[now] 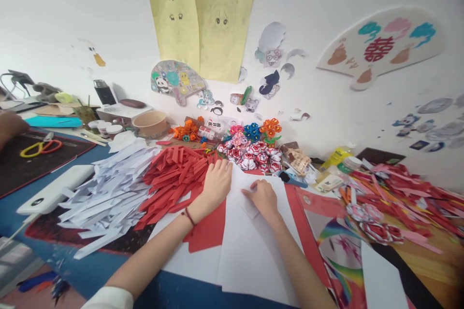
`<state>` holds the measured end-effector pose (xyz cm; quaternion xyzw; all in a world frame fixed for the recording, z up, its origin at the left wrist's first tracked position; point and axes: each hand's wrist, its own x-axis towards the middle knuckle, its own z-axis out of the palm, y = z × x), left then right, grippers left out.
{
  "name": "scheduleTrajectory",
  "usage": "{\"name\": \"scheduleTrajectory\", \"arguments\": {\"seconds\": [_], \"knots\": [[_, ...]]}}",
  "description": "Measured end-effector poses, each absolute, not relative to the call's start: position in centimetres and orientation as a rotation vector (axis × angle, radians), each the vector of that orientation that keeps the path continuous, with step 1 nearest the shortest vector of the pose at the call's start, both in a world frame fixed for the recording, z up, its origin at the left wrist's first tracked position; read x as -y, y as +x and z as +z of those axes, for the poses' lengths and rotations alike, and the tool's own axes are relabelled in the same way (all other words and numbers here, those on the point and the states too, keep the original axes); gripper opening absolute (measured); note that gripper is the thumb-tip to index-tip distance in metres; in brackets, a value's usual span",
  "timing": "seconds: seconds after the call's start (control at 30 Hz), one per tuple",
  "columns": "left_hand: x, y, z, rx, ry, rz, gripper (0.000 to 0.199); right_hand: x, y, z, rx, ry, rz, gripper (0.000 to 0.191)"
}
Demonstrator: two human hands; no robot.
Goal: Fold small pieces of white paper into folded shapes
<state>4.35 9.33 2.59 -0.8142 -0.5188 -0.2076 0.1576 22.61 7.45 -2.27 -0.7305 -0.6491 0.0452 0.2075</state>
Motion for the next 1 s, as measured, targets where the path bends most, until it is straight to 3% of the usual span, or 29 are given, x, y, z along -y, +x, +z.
{"name": "scheduleTrajectory", "arguments": {"seconds": [0.2, 0.63, 0.83, 1.0], "knots": [[-8.3, 5.8, -0.9, 1.145, -2.619, -0.415, 0.021, -7.5, 22.9, -2.4, 1.768, -2.029, -0.066, 0.055], [-8.7, 5.0, -1.7, 1.27, -2.54, -0.474, 0.02, -8.7, 24.1, -2.9, 1.669, -1.979, 0.155, 0.041], [-8.8, 4.4, -1.5, 1.359, -2.504, -0.487, 0.019, -8.5, 25.0, -2.0, 1.495, -1.735, 0.51, 0.026], [-8.7, 4.3, -1.7, 1.388, -2.498, -0.491, 0.018, -8.0, 25.7, -1.0, 1.274, -1.474, 0.81, 0.038]]}}
